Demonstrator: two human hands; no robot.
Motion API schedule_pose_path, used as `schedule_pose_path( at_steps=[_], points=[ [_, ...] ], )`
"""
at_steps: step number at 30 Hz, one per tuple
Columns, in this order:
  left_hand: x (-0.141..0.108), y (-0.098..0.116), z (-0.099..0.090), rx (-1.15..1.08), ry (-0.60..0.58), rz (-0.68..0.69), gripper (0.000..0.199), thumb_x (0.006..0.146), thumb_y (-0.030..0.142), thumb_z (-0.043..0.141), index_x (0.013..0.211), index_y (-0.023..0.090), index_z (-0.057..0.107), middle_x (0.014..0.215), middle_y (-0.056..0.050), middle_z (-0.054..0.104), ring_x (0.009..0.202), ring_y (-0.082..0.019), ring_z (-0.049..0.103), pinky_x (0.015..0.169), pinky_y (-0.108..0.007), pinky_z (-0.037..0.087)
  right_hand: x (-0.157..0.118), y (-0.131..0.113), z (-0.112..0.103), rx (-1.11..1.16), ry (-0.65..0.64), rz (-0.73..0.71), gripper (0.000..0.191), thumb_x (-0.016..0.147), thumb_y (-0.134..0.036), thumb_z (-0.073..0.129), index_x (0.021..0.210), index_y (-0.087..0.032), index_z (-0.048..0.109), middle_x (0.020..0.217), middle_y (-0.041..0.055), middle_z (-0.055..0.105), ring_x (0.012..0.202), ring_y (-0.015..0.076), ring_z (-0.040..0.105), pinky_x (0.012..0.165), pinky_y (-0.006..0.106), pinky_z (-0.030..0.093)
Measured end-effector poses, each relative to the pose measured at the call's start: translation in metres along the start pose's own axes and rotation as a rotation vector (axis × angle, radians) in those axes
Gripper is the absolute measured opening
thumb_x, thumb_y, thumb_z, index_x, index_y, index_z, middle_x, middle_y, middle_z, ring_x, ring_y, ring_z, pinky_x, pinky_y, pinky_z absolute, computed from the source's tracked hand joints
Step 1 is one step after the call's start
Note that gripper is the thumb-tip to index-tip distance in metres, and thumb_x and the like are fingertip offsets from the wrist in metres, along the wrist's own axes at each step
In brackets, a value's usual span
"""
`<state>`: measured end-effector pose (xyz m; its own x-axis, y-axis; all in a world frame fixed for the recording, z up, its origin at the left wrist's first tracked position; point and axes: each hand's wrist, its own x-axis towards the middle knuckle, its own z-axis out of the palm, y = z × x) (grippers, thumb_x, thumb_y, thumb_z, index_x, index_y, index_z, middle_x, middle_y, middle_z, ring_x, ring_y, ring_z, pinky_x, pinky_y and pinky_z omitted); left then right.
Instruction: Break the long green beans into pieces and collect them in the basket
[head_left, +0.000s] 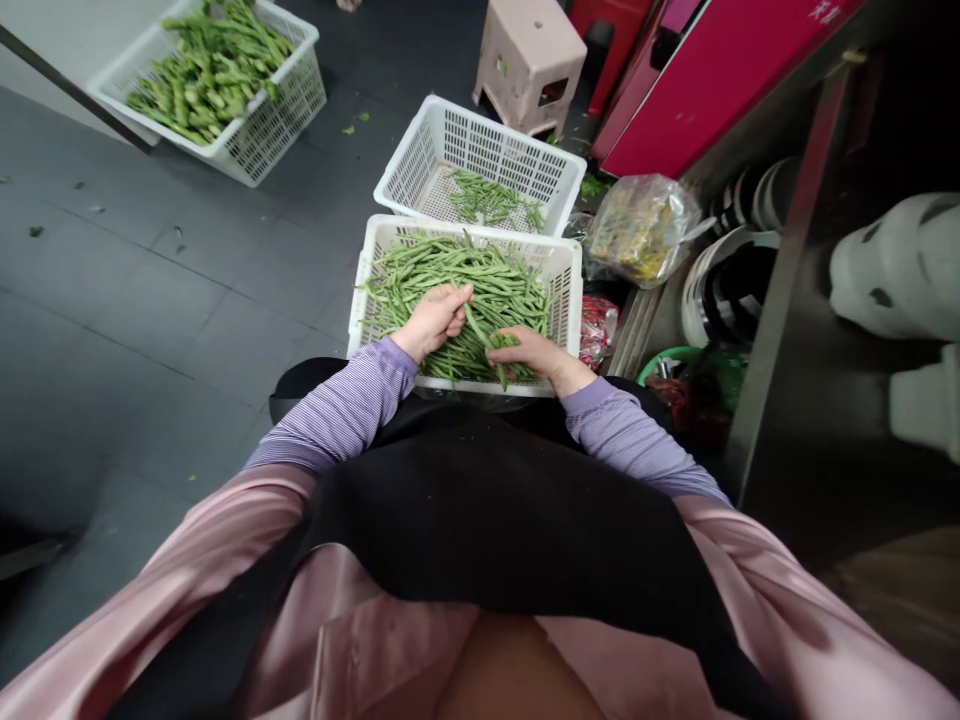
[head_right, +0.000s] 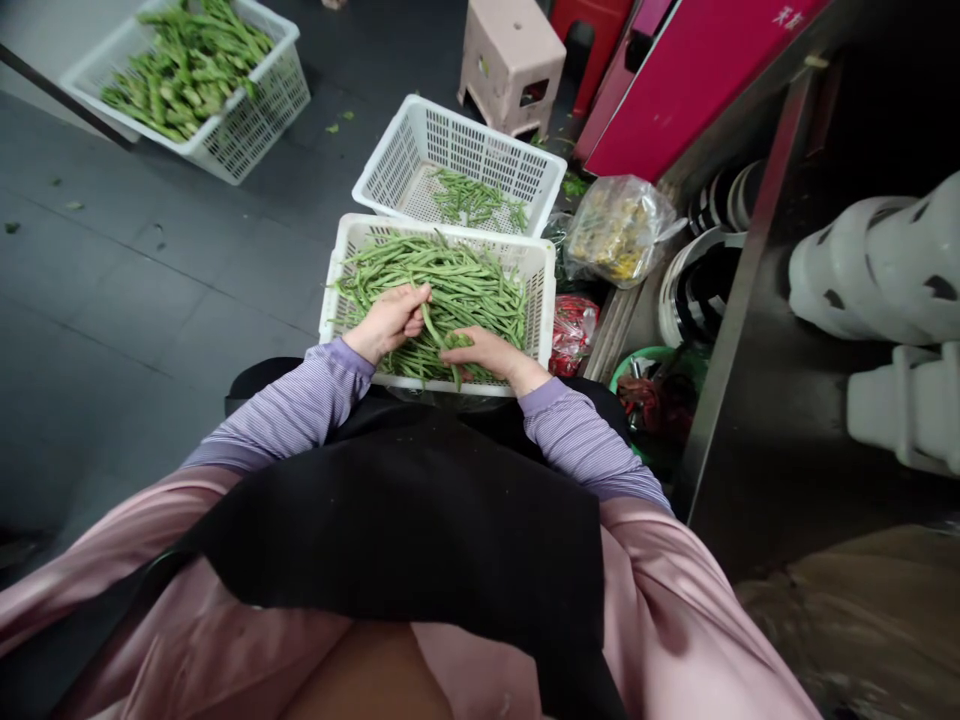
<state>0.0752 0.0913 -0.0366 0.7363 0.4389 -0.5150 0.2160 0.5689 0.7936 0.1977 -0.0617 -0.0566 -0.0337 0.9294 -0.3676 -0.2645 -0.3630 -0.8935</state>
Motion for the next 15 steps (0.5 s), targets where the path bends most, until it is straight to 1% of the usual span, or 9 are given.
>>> schedule_pose_path(
  at_steps=[2,5,7,9,10,11,13,14,15],
  points=[
    [0.001,0.001,0.001,-0.017,-0.024,0.101,0.041,0.088,0.05,0.074,0.078,0.019,0.049,0.048,0.011,0.041,0.036,-0.003,0.028,0.038,-0.016,0.021,-0.001,0.001,0.003,0.148,0.039,-0.016,0.037,0.069,-0.046,0.084,0.076,-0.018,0.061,0.068,-0.0009,0.064,0.049,0.0104,0.052,0.045,0.025,0.045],
    [0.006,0.0,0.0,0.02,-0.052,0.171,0.041,0.09,0.053,0.071,0.08,0.02,0.049,0.051,0.01,0.043,0.037,-0.004,0.031,0.039,-0.018,0.025,-0.001,0.003,0.006,0.301,0.03,0.027,0.036,0.07,-0.045,0.082,0.073,-0.019,0.057,0.063,-0.0023,0.06,0.045,0.0098,0.048,0.049,0.029,0.049],
    [0.007,0.0,-0.001,0.086,0.027,0.253,0.041,0.09,0.054,0.07,0.081,0.02,0.049,0.052,0.01,0.043,0.039,-0.005,0.032,0.041,-0.019,0.027,0.002,0.005,0.008,0.342,0.061,0.081,0.034,0.071,-0.04,0.08,0.068,-0.02,0.053,0.058,-0.0039,0.054,0.044,0.0095,0.047,0.048,0.028,0.048],
    [0.004,0.001,-0.002,0.203,0.126,0.409,0.039,0.09,0.052,0.07,0.08,0.021,0.048,0.055,0.009,0.045,0.043,-0.005,0.037,0.045,-0.019,0.031,0.008,0.008,0.006,0.364,0.189,0.129,0.031,0.074,-0.035,0.077,0.068,-0.02,0.051,0.056,-0.0043,0.053,0.043,0.0096,0.047,0.046,0.027,0.046],
    [-0.001,0.001,-0.001,0.286,0.149,0.505,0.038,0.09,0.05,0.071,0.079,0.02,0.049,0.058,0.008,0.048,0.047,-0.006,0.041,0.049,-0.02,0.035,0.012,0.01,0.005,0.377,0.274,0.149,0.028,0.076,-0.033,0.075,0.069,-0.021,0.052,0.057,-0.0041,0.054,0.043,0.0098,0.048,0.044,0.026,0.045],
    [-0.007,0.001,0.001,0.378,0.14,0.598,0.037,0.089,0.048,0.072,0.079,0.02,0.05,0.061,0.006,0.052,0.053,-0.007,0.046,0.053,-0.021,0.039,0.015,0.01,0.002,0.394,0.362,0.165,0.025,0.078,-0.031,0.074,0.072,-0.021,0.052,0.057,-0.0039,0.055,0.043,0.0101,0.048,0.043,0.025,0.044],
    [-0.021,-0.001,0.005,0.548,0.05,0.732,0.034,0.087,0.044,0.074,0.078,0.019,0.053,0.071,0.002,0.06,0.064,-0.009,0.054,0.063,-0.023,0.044,0.02,0.01,-0.004,0.46,0.524,0.182,0.021,0.083,-0.028,0.07,0.075,-0.021,0.052,0.057,-0.004,0.056,0.043,0.0105,0.049,0.043,0.024,0.044],
    [-0.026,-0.002,0.007,0.595,0.006,0.755,0.032,0.087,0.043,0.074,0.079,0.019,0.055,0.074,0.001,0.062,0.068,-0.01,0.056,0.066,-0.023,0.045,0.021,0.01,-0.007,0.505,0.58,0.19,0.02,0.086,-0.027,0.068,0.076,-0.021,0.051,0.055,-0.0044,0.056,0.043,0.0105,0.049,0.043,0.023,0.044],
    [-0.029,-0.004,0.009,0.601,-0.025,0.743,0.03,0.088,0.043,0.073,0.08,0.019,0.055,0.073,0.001,0.061,0.068,-0.011,0.056,0.066,-0.023,0.045,0.021,0.009,-0.009,0.546,0.609,0.2,0.019,0.088,-0.026,0.066,0.076,-0.021,0.051,0.054,-0.0047,0.055,0.043,0.0106,0.049,0.044,0.023,0.046]
  ],
)
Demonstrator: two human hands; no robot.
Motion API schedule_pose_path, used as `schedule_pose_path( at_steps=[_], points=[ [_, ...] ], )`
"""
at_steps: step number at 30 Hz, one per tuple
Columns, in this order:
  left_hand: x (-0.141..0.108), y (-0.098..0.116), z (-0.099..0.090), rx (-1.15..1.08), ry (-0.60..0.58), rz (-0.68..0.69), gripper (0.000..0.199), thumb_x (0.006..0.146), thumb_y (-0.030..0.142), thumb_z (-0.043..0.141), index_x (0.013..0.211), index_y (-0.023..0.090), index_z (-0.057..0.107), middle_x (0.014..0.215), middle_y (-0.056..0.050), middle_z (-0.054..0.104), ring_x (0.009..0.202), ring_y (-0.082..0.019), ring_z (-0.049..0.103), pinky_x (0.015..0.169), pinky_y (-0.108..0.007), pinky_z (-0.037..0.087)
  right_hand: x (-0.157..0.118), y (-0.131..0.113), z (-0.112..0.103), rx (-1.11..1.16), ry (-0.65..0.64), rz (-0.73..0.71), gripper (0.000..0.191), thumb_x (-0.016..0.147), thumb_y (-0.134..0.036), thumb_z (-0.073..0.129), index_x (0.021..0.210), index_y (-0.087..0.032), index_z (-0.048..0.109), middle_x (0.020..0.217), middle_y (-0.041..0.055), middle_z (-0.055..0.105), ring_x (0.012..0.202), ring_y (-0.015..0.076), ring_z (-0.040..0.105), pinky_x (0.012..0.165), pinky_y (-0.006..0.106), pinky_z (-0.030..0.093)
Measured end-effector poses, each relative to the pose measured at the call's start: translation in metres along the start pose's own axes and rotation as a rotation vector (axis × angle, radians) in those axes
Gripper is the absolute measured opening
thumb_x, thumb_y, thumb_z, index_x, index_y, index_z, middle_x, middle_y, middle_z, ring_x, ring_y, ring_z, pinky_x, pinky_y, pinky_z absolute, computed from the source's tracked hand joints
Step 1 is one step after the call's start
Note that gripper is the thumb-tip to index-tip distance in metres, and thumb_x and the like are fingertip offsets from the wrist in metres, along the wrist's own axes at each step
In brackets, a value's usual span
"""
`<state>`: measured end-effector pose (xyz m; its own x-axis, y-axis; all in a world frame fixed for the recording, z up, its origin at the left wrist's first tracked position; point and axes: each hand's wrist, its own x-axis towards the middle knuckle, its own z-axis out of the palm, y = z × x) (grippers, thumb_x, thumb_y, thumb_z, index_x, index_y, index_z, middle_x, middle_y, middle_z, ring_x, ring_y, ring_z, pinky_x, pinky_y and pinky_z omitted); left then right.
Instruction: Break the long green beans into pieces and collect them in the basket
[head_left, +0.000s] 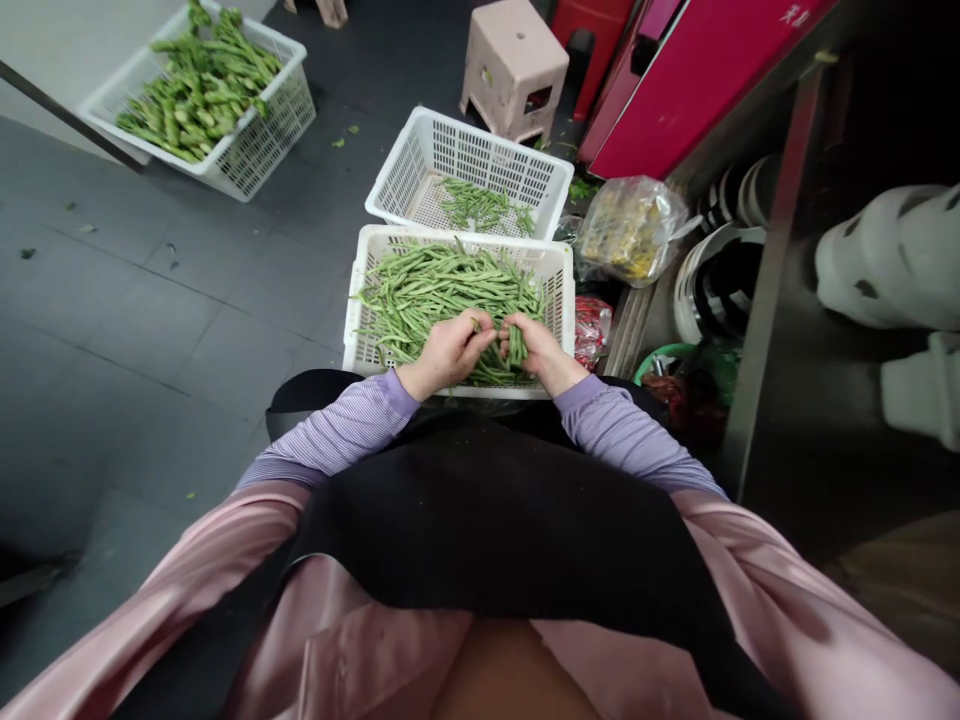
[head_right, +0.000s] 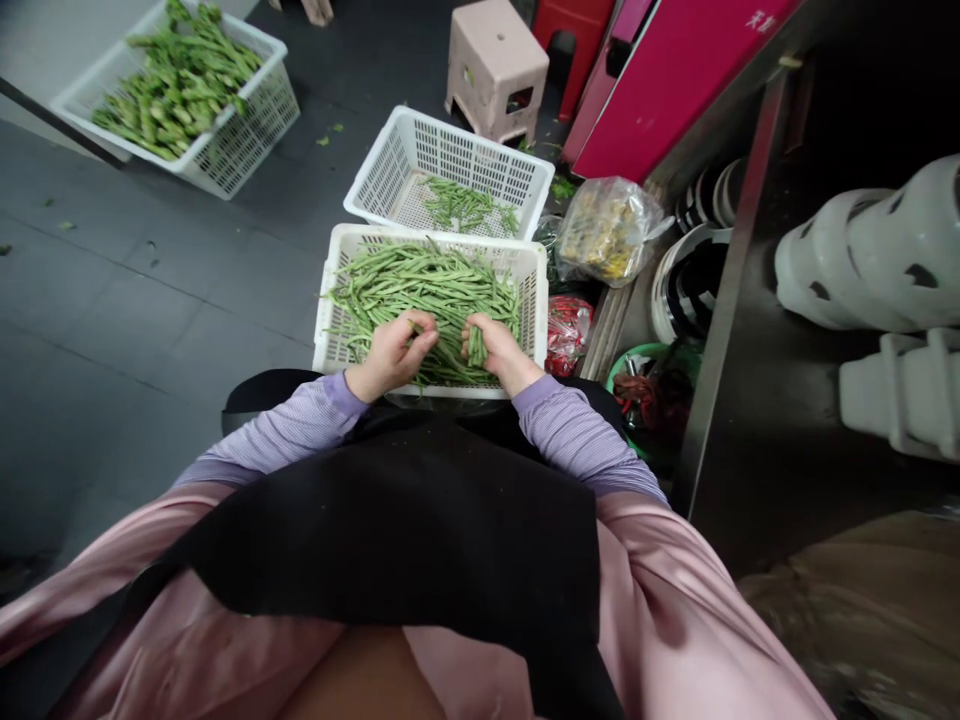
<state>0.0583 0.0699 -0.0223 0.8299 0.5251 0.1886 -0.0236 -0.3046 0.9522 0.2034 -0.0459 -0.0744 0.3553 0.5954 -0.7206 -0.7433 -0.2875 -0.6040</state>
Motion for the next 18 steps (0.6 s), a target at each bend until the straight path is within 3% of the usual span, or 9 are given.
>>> schedule_pose_path(
  at_steps=[2,4,8,11,14,18],
  points=[
    [-0.002,-0.003,0.004,-0.12,-0.024,-0.119,0.03,0.091,0.045,0.069,0.084,0.02,0.054,0.065,0.004,0.056,0.059,-0.01,0.052,0.058,-0.022,0.042,-0.002,-0.002,-0.001,0.029,-0.033,0.06,0.018,0.091,-0.027,0.063,0.078,-0.021,0.052,0.055,-0.0043,0.056,0.045,0.0115,0.051,0.049,0.025,0.05],
    [0.002,-0.012,0.008,-0.325,-0.034,-0.318,0.033,0.091,0.048,0.07,0.085,0.02,0.052,0.056,0.007,0.048,0.046,-0.008,0.043,0.048,-0.021,0.034,-0.007,-0.002,0.0,-0.006,-0.148,0.146,0.016,0.093,-0.031,0.063,0.083,-0.021,0.055,0.059,-0.0027,0.06,0.049,0.014,0.057,0.054,0.029,0.054],
    [0.011,-0.027,0.011,-0.617,-0.084,-0.613,0.042,0.08,0.045,0.083,0.081,0.02,0.05,0.049,0.012,0.04,0.036,-0.003,0.027,0.039,-0.017,0.018,-0.014,0.005,0.005,-0.057,-0.341,0.211,0.019,0.093,-0.037,0.066,0.09,-0.021,0.058,0.064,-0.0023,0.062,0.052,0.0144,0.057,0.056,0.03,0.053],
    [0.013,-0.029,0.008,-0.715,-0.079,-0.659,0.042,0.075,0.039,0.087,0.084,0.019,0.052,0.051,0.01,0.046,0.037,-0.003,0.033,0.039,-0.016,0.016,-0.013,0.007,0.005,-0.044,-0.427,0.177,0.018,0.091,-0.033,0.069,0.091,-0.019,0.058,0.063,-0.0053,0.056,0.048,0.0095,0.048,0.054,0.026,0.048],
    [0.018,-0.028,0.001,-0.759,-0.043,-0.646,0.037,0.078,0.04,0.083,0.085,0.018,0.054,0.051,0.009,0.048,0.037,-0.004,0.034,0.039,-0.016,0.021,-0.014,0.004,0.003,-0.049,-0.458,0.161,0.019,0.088,-0.032,0.07,0.09,-0.018,0.057,0.061,-0.007,0.051,0.048,0.0082,0.043,0.055,0.026,0.046],
    [0.021,-0.026,-0.002,-0.626,0.038,-0.583,0.032,0.083,0.037,0.078,0.079,0.018,0.052,0.056,0.006,0.056,0.039,-0.005,0.038,0.041,-0.018,0.029,-0.013,0.001,0.001,-0.034,-0.417,0.105,0.024,0.085,-0.032,0.073,0.086,-0.019,0.054,0.06,-0.0078,0.047,0.048,0.008,0.041,0.055,0.026,0.044]
  ],
)
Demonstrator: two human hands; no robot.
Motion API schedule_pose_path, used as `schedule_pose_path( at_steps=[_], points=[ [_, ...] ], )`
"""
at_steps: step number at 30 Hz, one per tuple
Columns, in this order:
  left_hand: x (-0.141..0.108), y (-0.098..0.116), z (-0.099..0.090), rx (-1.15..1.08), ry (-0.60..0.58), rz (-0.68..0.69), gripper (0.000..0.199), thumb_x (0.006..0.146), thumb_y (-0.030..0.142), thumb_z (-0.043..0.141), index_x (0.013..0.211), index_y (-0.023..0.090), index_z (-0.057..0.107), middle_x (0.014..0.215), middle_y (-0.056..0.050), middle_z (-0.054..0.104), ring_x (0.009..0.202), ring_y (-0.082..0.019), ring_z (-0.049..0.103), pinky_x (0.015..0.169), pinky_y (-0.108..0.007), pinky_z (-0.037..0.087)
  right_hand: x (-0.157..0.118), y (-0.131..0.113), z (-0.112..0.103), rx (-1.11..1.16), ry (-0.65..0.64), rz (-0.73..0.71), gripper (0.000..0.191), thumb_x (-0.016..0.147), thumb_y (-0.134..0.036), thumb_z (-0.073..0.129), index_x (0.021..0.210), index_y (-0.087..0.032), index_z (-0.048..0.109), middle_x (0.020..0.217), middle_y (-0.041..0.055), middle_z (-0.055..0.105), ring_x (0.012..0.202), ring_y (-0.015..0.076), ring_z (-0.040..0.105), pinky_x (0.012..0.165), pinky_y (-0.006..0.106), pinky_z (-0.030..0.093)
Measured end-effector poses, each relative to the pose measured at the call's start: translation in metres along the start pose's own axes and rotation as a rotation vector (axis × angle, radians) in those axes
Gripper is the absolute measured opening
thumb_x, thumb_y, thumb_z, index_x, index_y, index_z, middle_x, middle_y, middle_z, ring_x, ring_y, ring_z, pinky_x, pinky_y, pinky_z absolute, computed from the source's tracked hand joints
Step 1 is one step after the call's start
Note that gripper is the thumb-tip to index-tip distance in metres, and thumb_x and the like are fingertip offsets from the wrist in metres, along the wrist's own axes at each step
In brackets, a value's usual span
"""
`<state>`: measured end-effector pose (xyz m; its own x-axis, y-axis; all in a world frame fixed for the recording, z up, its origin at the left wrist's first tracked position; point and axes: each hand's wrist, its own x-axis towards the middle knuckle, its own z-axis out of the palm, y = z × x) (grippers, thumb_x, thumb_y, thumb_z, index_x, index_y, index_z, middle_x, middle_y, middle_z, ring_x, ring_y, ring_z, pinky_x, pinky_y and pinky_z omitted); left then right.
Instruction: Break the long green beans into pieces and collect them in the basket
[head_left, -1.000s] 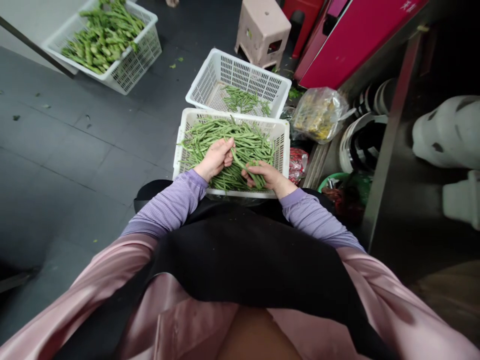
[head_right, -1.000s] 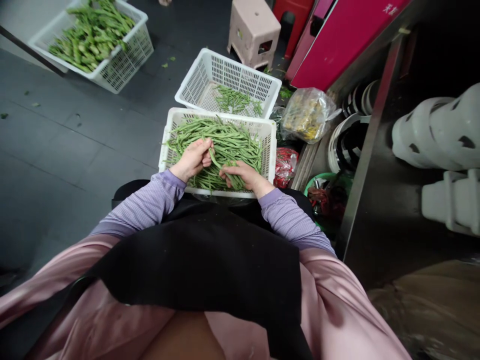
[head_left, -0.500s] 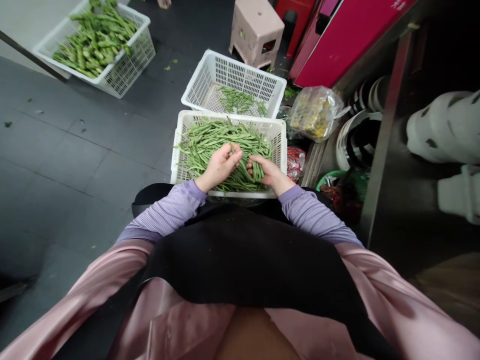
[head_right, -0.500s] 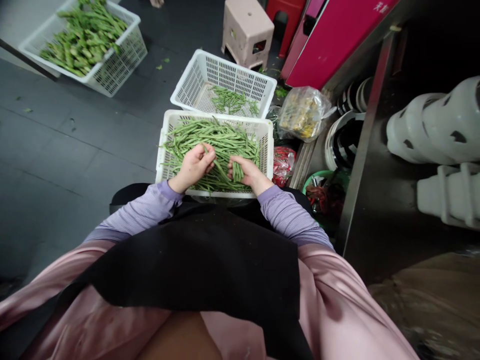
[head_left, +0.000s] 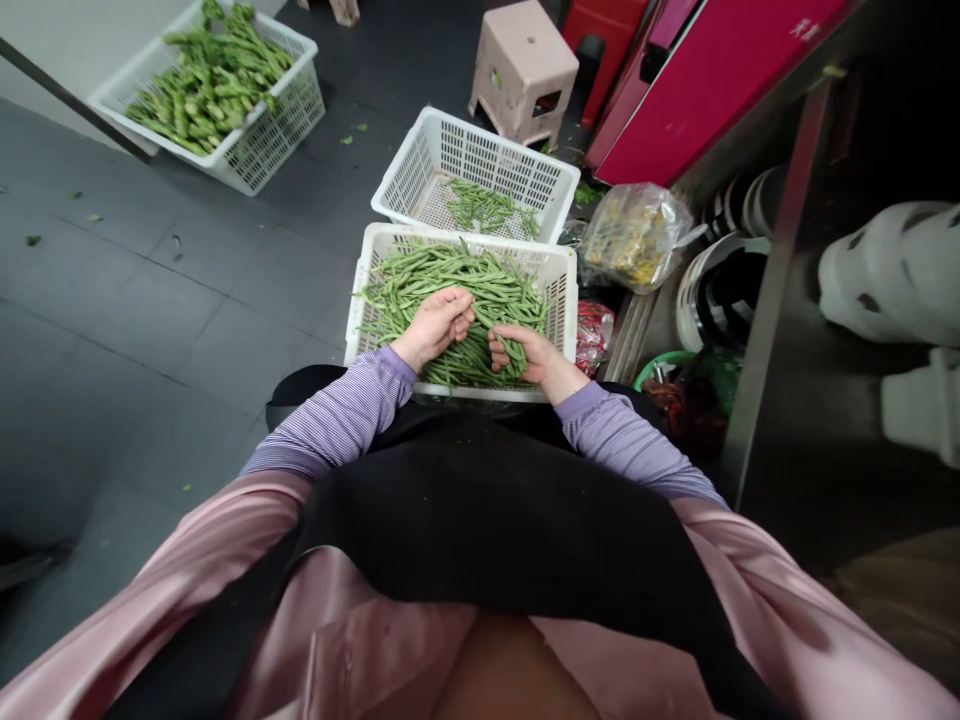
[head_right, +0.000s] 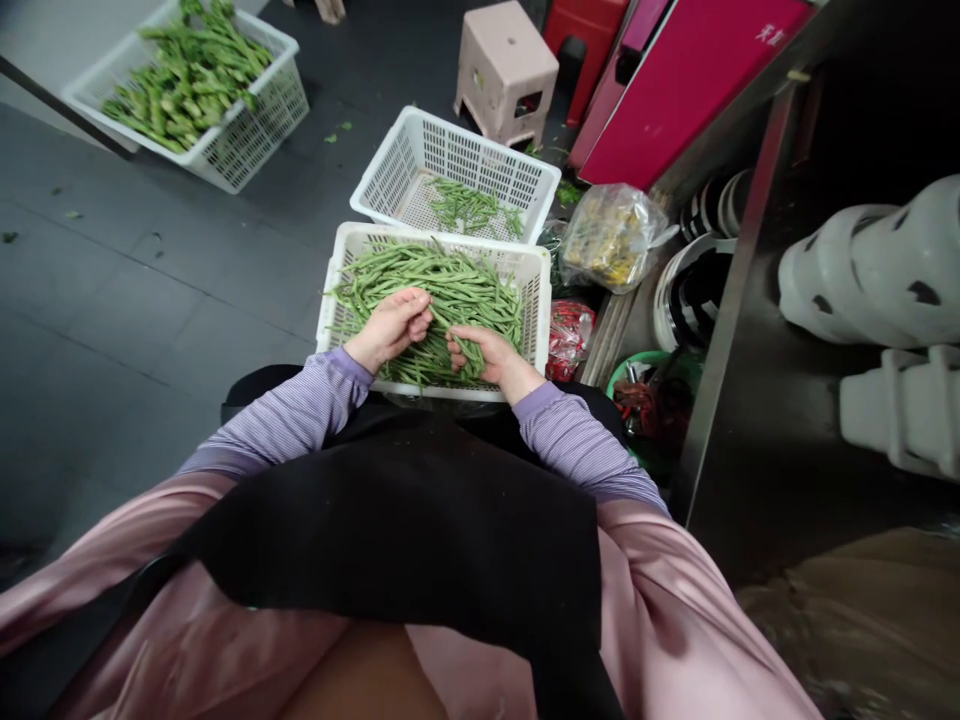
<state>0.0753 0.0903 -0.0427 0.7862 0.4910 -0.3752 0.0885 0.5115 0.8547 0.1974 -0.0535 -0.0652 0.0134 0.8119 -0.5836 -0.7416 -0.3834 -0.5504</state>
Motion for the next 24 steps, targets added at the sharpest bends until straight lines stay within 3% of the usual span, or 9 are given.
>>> schedule_pose_path(
  at_steps=[4,7,12,15,19,22,24],
  points=[
    [-0.016,-0.007,0.008,0.387,0.067,0.306,0.027,0.086,0.031,0.073,0.075,0.019,0.052,0.061,0.004,0.061,0.046,-0.007,0.047,0.049,-0.02,0.037,0.006,0.0,-0.003,0.057,0.256,-0.084,0.02,0.088,-0.026,0.068,0.08,-0.02,0.051,0.057,-0.0069,0.05,0.046,0.0083,0.042,0.049,0.024,0.042],
    [-0.026,-0.015,0.01,0.664,-0.036,0.442,0.02,0.089,0.028,0.068,0.077,0.02,0.054,0.063,0.004,0.061,0.053,-0.009,0.052,0.056,-0.021,0.041,0.008,0.002,-0.002,0.072,0.383,-0.063,0.02,0.089,-0.025,0.067,0.077,-0.02,0.052,0.055,-0.0049,0.054,0.045,0.0099,0.047,0.048,0.024,0.046],
    [-0.019,-0.017,0.002,1.173,-0.222,0.508,0.018,0.091,0.023,0.061,0.076,0.02,0.051,0.071,-0.002,0.064,0.068,-0.016,0.062,0.065,-0.025,0.043,-0.001,0.002,0.002,-0.03,0.122,0.094,0.02,0.088,-0.034,0.073,0.084,-0.019,0.061,0.064,-0.0013,0.064,0.051,0.0132,0.058,0.051,0.027,0.052],
    [-0.015,-0.015,-0.002,1.488,-0.314,0.555,0.01,0.093,0.018,0.057,0.082,0.018,0.056,0.078,-0.008,0.067,0.078,-0.022,0.068,0.066,-0.028,0.044,-0.006,-0.003,0.003,-0.025,0.095,0.087,0.013,0.086,-0.023,0.074,0.086,-0.017,0.063,0.064,-0.0013,0.065,0.052,0.0117,0.057,0.05,0.024,0.05],
    [-0.017,-0.018,0.003,1.653,-0.348,0.512,0.016,0.099,0.018,0.047,0.096,0.015,0.063,0.089,-0.012,0.072,0.089,-0.024,0.072,0.07,-0.029,0.047,-0.009,0.0,0.002,0.004,0.206,0.091,0.01,0.083,-0.008,0.07,0.086,-0.016,0.064,0.064,-0.0001,0.067,0.053,0.0127,0.059,0.051,0.024,0.052],
    [-0.018,-0.016,0.007,1.689,-0.248,0.346,0.023,0.103,0.024,0.044,0.108,0.013,0.063,0.095,-0.014,0.073,0.091,-0.025,0.073,0.072,-0.03,0.049,-0.007,0.004,-0.006,0.015,0.353,0.05,0.012,0.082,-0.005,0.067,0.082,-0.016,0.063,0.062,0.0003,0.067,0.052,0.0129,0.059,0.053,0.025,0.055],
    [-0.017,-0.012,0.006,1.717,-0.227,0.237,0.026,0.103,0.026,0.044,0.114,0.013,0.063,0.096,-0.015,0.074,0.092,-0.026,0.074,0.073,-0.031,0.051,0.001,-0.01,-0.014,-0.031,0.363,-0.045,0.011,0.084,-0.007,0.067,0.079,-0.016,0.061,0.066,0.0019,0.069,0.054,0.0131,0.062,0.057,0.026,0.057]
  ],
)
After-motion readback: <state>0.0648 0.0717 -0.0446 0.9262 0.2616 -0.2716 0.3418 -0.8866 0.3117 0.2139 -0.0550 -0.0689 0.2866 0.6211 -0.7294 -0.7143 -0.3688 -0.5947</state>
